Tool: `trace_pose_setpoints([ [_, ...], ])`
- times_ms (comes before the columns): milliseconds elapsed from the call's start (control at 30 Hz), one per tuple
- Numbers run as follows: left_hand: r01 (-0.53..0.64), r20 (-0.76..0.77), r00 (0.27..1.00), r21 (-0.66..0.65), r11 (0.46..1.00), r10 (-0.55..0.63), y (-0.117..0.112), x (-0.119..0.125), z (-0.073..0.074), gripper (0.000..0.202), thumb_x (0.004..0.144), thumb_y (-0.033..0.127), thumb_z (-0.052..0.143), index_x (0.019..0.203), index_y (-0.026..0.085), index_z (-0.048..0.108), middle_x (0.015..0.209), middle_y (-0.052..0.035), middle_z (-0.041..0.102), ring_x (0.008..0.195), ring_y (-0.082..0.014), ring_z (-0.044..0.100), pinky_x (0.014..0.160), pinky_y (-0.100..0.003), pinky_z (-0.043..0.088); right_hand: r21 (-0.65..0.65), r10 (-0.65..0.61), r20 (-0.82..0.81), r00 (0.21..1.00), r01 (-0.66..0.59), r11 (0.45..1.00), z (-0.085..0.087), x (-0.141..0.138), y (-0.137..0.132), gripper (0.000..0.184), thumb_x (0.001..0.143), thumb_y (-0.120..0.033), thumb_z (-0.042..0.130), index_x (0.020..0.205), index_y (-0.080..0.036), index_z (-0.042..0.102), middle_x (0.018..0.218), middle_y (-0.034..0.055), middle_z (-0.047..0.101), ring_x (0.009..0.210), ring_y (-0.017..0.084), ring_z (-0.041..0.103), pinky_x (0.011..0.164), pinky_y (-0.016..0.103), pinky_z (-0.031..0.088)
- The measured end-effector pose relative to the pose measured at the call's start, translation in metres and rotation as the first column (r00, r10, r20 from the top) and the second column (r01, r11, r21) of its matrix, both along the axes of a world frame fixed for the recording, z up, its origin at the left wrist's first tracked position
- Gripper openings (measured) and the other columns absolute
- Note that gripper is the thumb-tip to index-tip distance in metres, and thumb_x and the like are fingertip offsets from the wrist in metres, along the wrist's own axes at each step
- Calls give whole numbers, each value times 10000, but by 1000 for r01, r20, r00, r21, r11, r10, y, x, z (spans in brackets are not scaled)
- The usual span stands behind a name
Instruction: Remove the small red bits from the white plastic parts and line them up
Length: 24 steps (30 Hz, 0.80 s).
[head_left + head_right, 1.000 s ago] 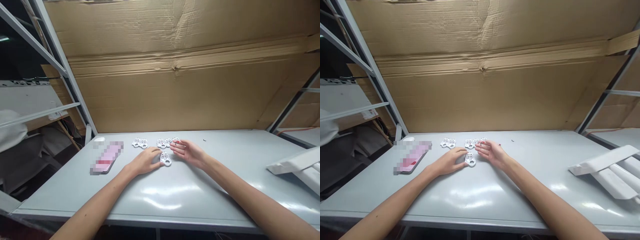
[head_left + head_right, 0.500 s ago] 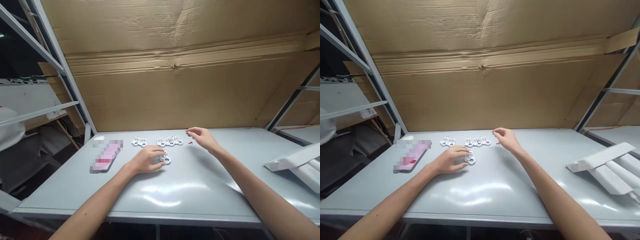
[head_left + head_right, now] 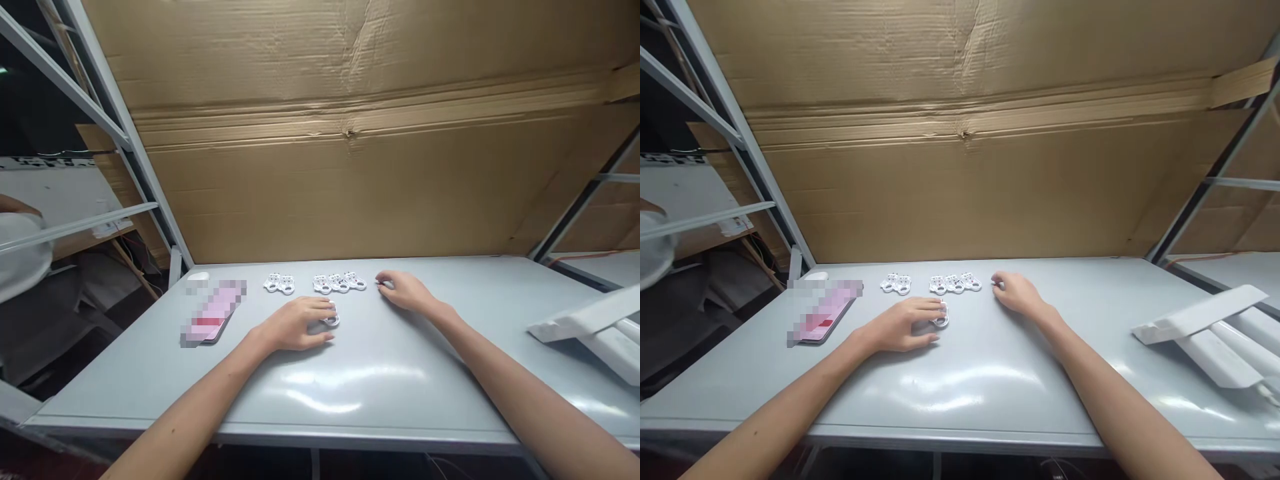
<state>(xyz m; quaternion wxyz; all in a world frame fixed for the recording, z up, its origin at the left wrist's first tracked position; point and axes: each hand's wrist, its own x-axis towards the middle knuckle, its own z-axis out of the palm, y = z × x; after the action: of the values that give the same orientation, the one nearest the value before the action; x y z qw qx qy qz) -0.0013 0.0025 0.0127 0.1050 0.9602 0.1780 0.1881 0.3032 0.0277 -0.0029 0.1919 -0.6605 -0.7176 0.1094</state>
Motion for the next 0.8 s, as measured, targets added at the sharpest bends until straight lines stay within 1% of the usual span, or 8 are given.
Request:
trace_pose_setpoints([
  [133, -49, 0, 999, 21, 999, 49, 3, 1, -3, 219, 936, 306, 594, 1109, 206, 686, 1168, -86, 699, 1172, -252, 616, 1042, -389, 458, 20, -14, -12, 1000, 15, 1000, 2, 1, -1, 354, 858, -295, 538, 1170, -194, 670, 1251, 118, 677, 1116, 305, 631, 876, 382, 497],
  [267, -104, -4, 995, 57, 993, 104, 3, 2, -4, 148, 919, 264, 611, 1024, 218, 704, 1095, -60, 720, 1101, -238, 648, 985, -347, 477, 138, 24, -32, 999, -20, 990, 9, -13, -9, 320, 877, -283, 521, 1144, -206, 680, 1221, 112, 692, 1086, 310, 640, 890, 417, 494],
  [300, -120, -10, 993, 69, 990, 121, 3, 2, -3, 131, 920, 253, 607, 994, 219, 709, 1066, -53, 726, 1074, -234, 658, 963, -338, 482, 163, 66, -39, 997, -59, 985, 11, -19, -13, 305, 888, -280, 511, 1131, -214, 683, 1203, 103, 701, 1064, 302, 648, 889, 420, 495],
  [367, -164, -25, 986, 94, 982, 167, 4, 0, -3, 128, 926, 240, 591, 939, 219, 717, 1018, -46, 735, 1020, -229, 675, 920, -329, 489, 193, 223, -60, 973, -208, 959, 12, -33, -21, 281, 908, -286, 504, 1120, -230, 680, 1188, 80, 708, 1054, 278, 650, 891, 404, 497],
  [433, -208, -46, 975, 122, 970, 215, 7, -3, -2, 140, 925, 237, 584, 909, 217, 722, 1008, -47, 736, 983, -231, 684, 882, -328, 497, 195, 385, -43, 922, -370, 908, 12, -46, -29, 267, 928, -305, 502, 1114, -234, 679, 1170, 81, 709, 1043, 268, 651, 894, 404, 494],
  [533, -254, -78, 960, 158, 954, 269, 14, -11, -2, 146, 921, 227, 573, 914, 217, 718, 1031, -53, 728, 963, -234, 682, 867, -336, 498, 200, 522, 41, 852, -519, 831, 7, -61, -37, 237, 956, -304, 473, 1030, -231, 686, 1041, 92, 715, 958, 265, 641, 833, 414, 499],
  [633, -279, -89, 951, 178, 944, 298, 19, -17, -3, 183, 945, 205, 512, 927, 223, 693, 1018, -46, 720, 971, -226, 669, 907, -346, 481, 194, 592, 63, 804, -591, 783, 2, -68, -40, 210, 961, -280, 475, 973, -229, 678, 990, 87, 693, 913, 245, 623, 815, 399, 503],
  [800, -399, -62, 904, 229, 888, 423, 23, -19, -5, 213, 958, 157, 448, 1011, 211, 648, 1042, -62, 706, 994, -235, 646, 927, -371, 471, 201, 598, 25, 801, -590, 782, -1, -70, -41, 189, 952, -282, 502, 1020, -234, 672, 1043, 91, 677, 968, 247, 613, 868, 403, 501],
])
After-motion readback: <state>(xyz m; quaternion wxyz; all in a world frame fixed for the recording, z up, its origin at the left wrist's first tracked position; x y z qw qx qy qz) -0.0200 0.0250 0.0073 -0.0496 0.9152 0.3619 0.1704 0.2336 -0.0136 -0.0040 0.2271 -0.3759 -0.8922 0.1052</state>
